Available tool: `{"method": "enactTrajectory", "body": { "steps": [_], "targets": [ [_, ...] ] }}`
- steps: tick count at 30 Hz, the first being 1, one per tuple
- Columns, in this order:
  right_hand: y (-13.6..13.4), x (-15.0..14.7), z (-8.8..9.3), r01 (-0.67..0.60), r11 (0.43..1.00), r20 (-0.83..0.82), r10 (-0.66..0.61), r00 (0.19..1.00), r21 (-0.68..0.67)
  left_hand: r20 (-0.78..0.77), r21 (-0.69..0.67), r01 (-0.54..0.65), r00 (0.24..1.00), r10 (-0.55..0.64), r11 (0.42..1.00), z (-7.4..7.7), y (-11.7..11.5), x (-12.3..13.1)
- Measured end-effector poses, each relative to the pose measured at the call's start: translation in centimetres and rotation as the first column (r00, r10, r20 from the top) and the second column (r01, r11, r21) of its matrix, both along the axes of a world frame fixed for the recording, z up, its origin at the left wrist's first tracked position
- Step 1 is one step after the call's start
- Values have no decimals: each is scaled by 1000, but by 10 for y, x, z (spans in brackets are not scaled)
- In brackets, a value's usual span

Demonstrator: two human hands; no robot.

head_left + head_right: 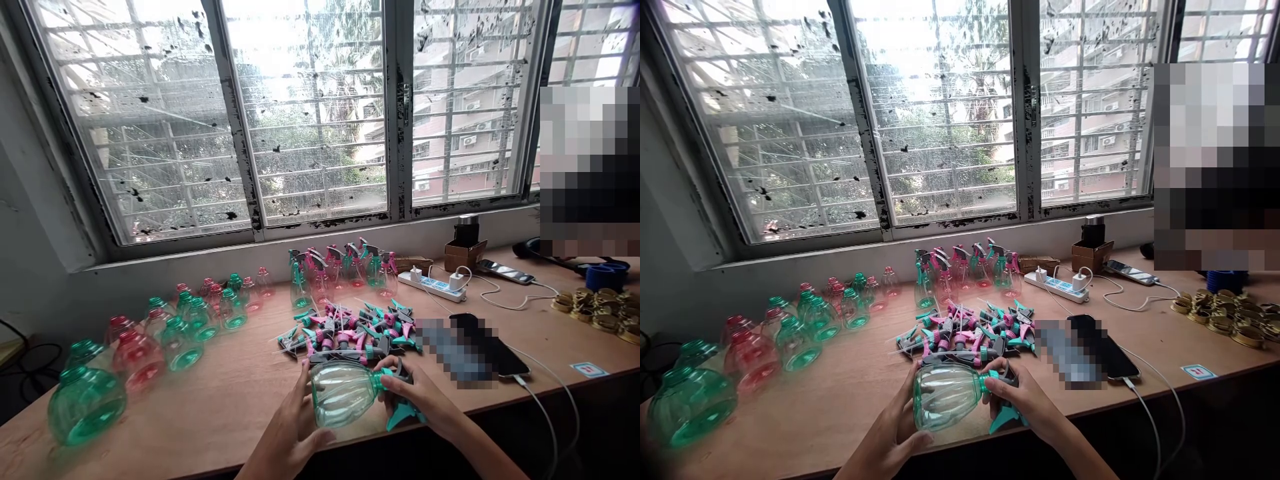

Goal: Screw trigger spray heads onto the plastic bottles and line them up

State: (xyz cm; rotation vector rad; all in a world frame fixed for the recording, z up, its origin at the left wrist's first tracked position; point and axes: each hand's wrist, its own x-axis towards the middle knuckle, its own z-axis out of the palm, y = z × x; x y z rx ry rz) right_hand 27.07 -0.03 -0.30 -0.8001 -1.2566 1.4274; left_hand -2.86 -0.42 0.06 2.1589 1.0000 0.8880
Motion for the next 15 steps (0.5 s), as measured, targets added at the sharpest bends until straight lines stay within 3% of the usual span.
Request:
{"method": "enactTrajectory", "body": {
  "steps": [3, 9, 15],
  "targets": [
    [-1, 0, 0, -7, 1000, -8, 7, 1000, 0, -20, 34, -27, 999, 28, 999, -1, 1, 0],
    [-1, 1, 1, -16, 1000, 22, 16, 1000, 9, 68, 1, 30, 997, -30, 1000, 2, -2, 5],
    [-1, 0, 2, -15, 1000, 45, 15, 999, 16, 5, 28, -42, 999, 42, 999, -4, 0, 1]
  ]
}}
